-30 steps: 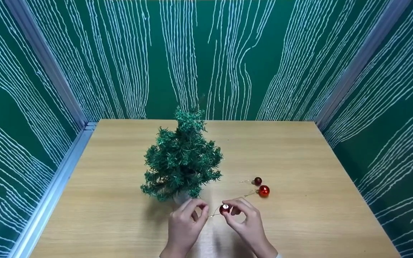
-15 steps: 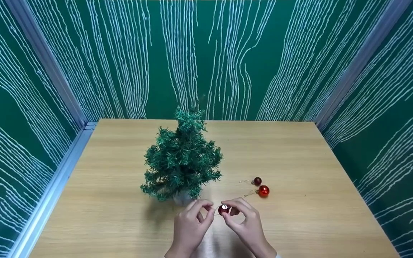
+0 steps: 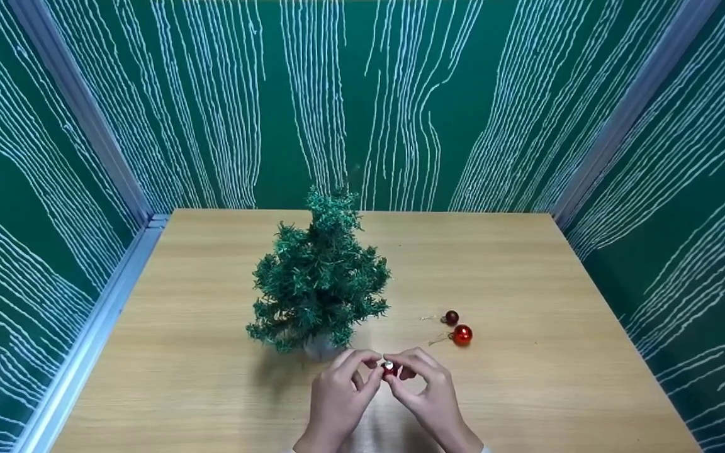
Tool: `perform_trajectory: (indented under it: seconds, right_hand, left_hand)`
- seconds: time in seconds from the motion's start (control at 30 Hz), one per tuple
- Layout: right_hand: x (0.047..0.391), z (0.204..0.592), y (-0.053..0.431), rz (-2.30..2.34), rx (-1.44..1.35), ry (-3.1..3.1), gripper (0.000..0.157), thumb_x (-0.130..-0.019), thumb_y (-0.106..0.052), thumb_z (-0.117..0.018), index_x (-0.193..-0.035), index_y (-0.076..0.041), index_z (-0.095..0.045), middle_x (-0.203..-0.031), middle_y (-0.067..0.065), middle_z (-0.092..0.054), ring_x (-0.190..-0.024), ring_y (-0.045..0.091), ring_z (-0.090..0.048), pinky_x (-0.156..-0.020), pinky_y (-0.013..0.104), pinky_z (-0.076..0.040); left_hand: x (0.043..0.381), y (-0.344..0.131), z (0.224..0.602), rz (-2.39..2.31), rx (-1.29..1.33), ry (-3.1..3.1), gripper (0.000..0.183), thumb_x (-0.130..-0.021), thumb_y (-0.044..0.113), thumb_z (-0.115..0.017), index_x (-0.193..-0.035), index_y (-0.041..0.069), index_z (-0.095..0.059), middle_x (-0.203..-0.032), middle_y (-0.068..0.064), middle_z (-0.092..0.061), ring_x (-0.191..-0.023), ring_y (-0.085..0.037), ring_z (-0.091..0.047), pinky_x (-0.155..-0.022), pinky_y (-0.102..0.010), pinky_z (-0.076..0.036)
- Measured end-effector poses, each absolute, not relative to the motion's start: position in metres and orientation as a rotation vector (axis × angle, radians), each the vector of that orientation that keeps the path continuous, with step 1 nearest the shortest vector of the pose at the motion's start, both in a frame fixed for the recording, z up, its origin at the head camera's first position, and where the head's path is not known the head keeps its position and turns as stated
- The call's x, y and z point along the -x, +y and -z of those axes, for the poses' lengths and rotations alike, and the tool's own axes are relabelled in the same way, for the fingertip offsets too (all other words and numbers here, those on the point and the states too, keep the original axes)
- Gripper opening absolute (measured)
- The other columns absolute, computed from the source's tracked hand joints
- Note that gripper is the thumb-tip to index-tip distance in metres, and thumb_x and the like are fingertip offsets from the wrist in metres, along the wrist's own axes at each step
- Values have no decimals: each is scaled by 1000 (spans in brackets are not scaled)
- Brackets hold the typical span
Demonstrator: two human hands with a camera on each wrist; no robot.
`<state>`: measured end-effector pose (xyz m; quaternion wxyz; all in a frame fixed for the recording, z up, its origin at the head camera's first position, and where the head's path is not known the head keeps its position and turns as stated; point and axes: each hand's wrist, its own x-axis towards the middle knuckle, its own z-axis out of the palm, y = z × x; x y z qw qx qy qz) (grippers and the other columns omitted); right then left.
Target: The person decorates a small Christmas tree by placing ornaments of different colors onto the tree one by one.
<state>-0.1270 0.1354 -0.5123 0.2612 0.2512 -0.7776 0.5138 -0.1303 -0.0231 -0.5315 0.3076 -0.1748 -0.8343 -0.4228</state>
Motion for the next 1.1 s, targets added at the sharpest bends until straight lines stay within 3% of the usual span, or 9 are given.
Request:
perform_trajectory:
  seconds: [0.27, 0.7, 1.1]
  right_hand:
    - [124, 510, 132, -1387, -686, -2099, 32, -70, 13, -77, -98, -2, -74, -84, 4, -68, -66, 20, -59, -62, 24, -50]
    - [123, 511, 131, -1376, -688, -2087, 34, -67, 14, -77, -97, -1, -73, -84, 4, -68, -66, 16, -59, -61, 25, -50]
    - [124, 512, 130, -1405, -727, -2069, 30, -71, 12, -77, -98, -2, -72, -84, 9, -68, -67, 20, -59, -61, 25, -49]
  left_hand:
    - [130, -23, 532, 1173, 467, -2235, 14, -82, 17, -77, -94, 20, -71, -83, 12, -64, -52, 10, -45, -50, -4, -33]
    - [130, -21, 535, 1382, 493, -2190, 11, -84, 9, -75, -88, 17, -68, -82, 8, -64, -55, 7, -49, -52, -9, -45]
    - [129, -20, 533, 1421, 462, -2174, 4, -90, 17, -71, -87, 16, -68, -80, 9, -62, -57, 7, -51, -53, -9, -45]
